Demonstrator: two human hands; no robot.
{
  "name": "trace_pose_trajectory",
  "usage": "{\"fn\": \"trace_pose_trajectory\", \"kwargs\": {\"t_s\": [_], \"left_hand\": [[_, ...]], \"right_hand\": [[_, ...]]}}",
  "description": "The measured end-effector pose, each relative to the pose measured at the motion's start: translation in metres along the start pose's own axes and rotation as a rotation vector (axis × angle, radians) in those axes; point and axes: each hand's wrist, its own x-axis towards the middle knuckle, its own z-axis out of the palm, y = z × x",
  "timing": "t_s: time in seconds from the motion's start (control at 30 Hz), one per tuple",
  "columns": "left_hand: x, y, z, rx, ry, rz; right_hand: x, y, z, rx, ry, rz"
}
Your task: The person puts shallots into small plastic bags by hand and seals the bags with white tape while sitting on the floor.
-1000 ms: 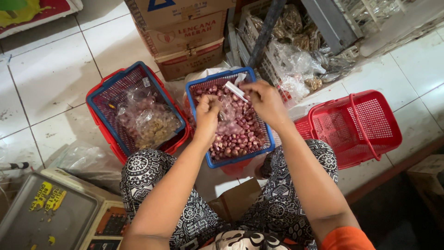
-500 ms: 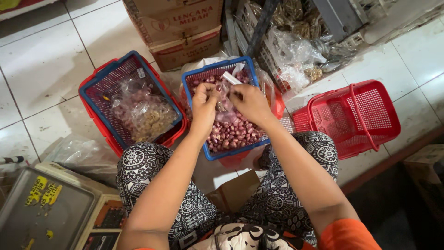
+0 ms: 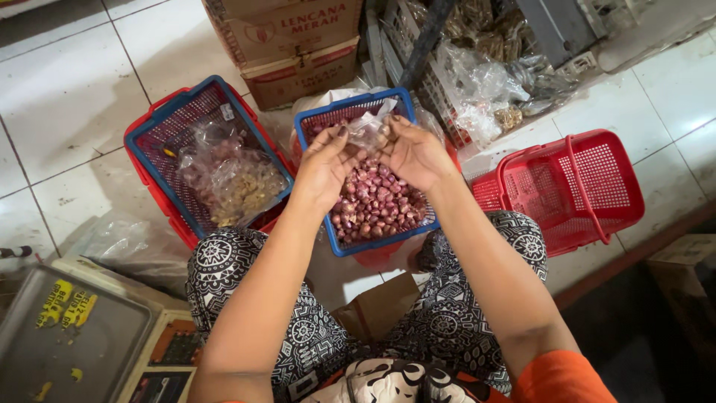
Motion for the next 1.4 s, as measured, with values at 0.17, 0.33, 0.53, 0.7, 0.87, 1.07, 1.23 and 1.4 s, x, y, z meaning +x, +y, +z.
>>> {"fn": "trace_pose_trajectory", "kwargs": {"t_s": [0.17, 0.33, 0.53, 0.7, 0.87, 1.07, 1.23, 1.4], "left_hand": [[-0.002, 0.004, 0.008, -0.207, 0.013, -0.042], [0.001, 0.005, 0.003, 0.001, -0.025, -0.118], [0.008, 0.009, -0.017, -0.095, 0.106, 0.106], [0.003, 0.033, -0.029, -0.036, 0.228, 0.241], [-0.006, 0.052, -0.031, -0.108, 0.236, 0.317], [-0.020, 0.069, -0.037, -0.088, 0.267, 0.279], [-0.027, 0.080, -0.038, -0.158, 0.313, 0.283], [-0.032, 0.085, -0.042, -0.134, 0.294, 0.312]], "right_hand": [[0.007, 0.010, 0.005, 0.040, 0.183, 0.027], [0.016, 0.011, 0.004, 0.007, 0.089, 0.013], [0.030, 0.019, -0.027, -0.373, 0.083, -0.103], [0.053, 0.069, -0.081, -1.344, 0.288, -0.128], [0.040, 0.146, -0.134, -2.198, -0.068, -0.145], [0.033, 0.157, -0.145, -2.742, -0.411, 0.226], [0.044, 0.136, -0.138, -2.393, -0.012, 0.308], [0.054, 0.122, -0.149, -2.388, 0.204, -0.113]]}}
